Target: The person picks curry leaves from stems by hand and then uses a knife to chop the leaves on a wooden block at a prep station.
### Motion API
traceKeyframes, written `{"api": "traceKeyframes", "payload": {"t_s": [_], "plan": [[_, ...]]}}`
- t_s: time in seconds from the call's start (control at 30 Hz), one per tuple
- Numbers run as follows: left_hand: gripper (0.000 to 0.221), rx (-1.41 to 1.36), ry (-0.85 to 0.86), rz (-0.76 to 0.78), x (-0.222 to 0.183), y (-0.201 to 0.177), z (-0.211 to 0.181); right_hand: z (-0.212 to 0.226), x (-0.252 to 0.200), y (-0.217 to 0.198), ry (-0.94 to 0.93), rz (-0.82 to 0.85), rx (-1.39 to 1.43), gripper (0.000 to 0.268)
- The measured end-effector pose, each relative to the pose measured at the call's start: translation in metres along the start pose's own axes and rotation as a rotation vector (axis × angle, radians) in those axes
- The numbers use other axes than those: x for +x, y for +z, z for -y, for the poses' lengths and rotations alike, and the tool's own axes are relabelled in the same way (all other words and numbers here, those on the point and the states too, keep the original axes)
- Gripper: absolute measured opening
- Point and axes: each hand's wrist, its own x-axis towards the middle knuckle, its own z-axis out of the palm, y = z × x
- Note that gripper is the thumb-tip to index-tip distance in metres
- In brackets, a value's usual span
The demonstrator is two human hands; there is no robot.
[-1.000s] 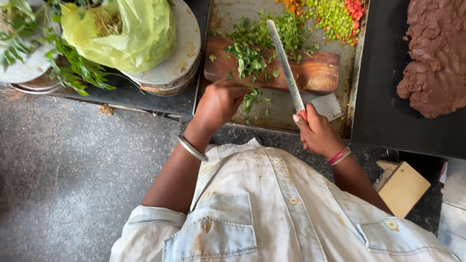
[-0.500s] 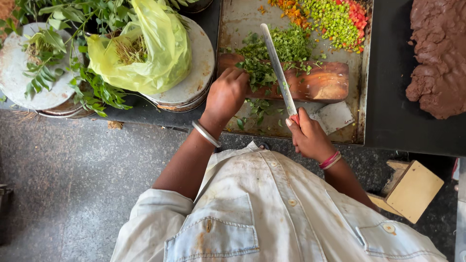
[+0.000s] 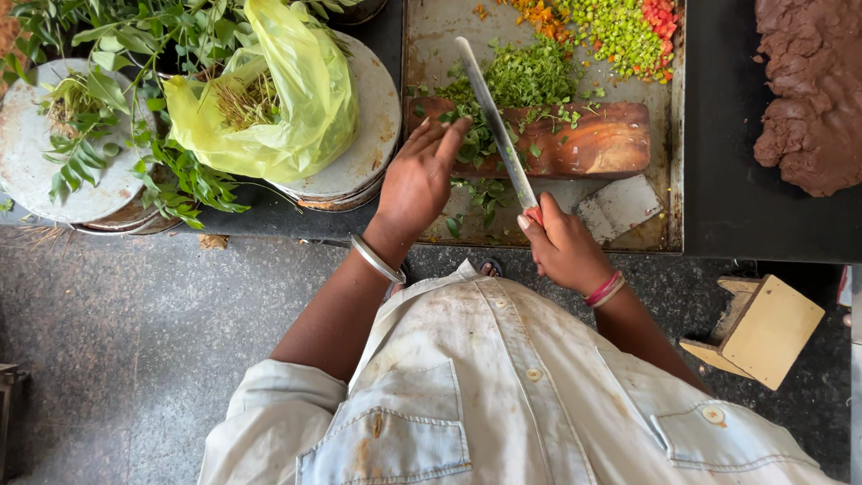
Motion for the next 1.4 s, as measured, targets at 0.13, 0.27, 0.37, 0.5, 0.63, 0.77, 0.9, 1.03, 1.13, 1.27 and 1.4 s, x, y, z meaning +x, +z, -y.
{"api": "traceKeyframes", "payload": {"t_s": [0.13, 0.27, 0.37, 0.5, 0.63, 0.77, 0.9, 1.03, 1.13, 1.27, 1.4], "plan": [[0.046, -0.066, -0.112, -0.043, -0.001, -0.003, -0.002, 0.013, 0.002, 0.005, -0.023, -0.016, -0.046, 0.025], [0.034, -0.128, -0.177, -0.025, -0.002, -0.01, -0.006, 0.016, 0.009, 0.011, -0.047, -0.035, -0.141, 0.028], [0.034, -0.12, -0.193, -0.008, -0.001, -0.01, -0.007, 0.011, 0.014, 0.014, -0.338, -0.144, -0.261, 0.028], [0.03, -0.124, -0.156, -0.072, 0.0, 0.002, -0.002, 0.013, 0.017, 0.019, -0.214, -0.1, -0.344, 0.03], [0.019, -0.062, -0.088, -0.058, 0.006, 0.008, 0.004, 0.016, 0.02, 0.024, -0.026, 0.005, -0.506, 0.029], [0.017, -0.061, -0.174, 0.029, 0.017, 0.011, -0.001, 0.0, 0.006, 0.012, -0.084, 0.046, -0.43, 0.035], [0.007, 0.027, -0.067, -0.007, 0.018, 0.012, -0.001, -0.011, 0.01, 0.018, -0.173, 0.012, -0.482, 0.032], [0.009, 0.025, -0.056, -0.018, 0.016, 0.016, -0.006, 0.005, 0.051, 0.022, -0.132, -0.047, -0.55, 0.029], [0.013, 0.047, -0.039, -0.002, 0.014, 0.008, -0.003, 0.029, 0.042, 0.016, -0.004, 0.009, -0.407, 0.029], [0.027, -0.046, -0.09, -0.092, 0.01, -0.003, -0.001, 0.039, 0.024, 0.002, -0.041, -0.065, -0.268, 0.031], [0.021, -0.103, -0.174, -0.088, 0.007, -0.009, 0.001, 0.031, 0.023, 0.003, 0.041, -0.05, -0.218, 0.031]]}}
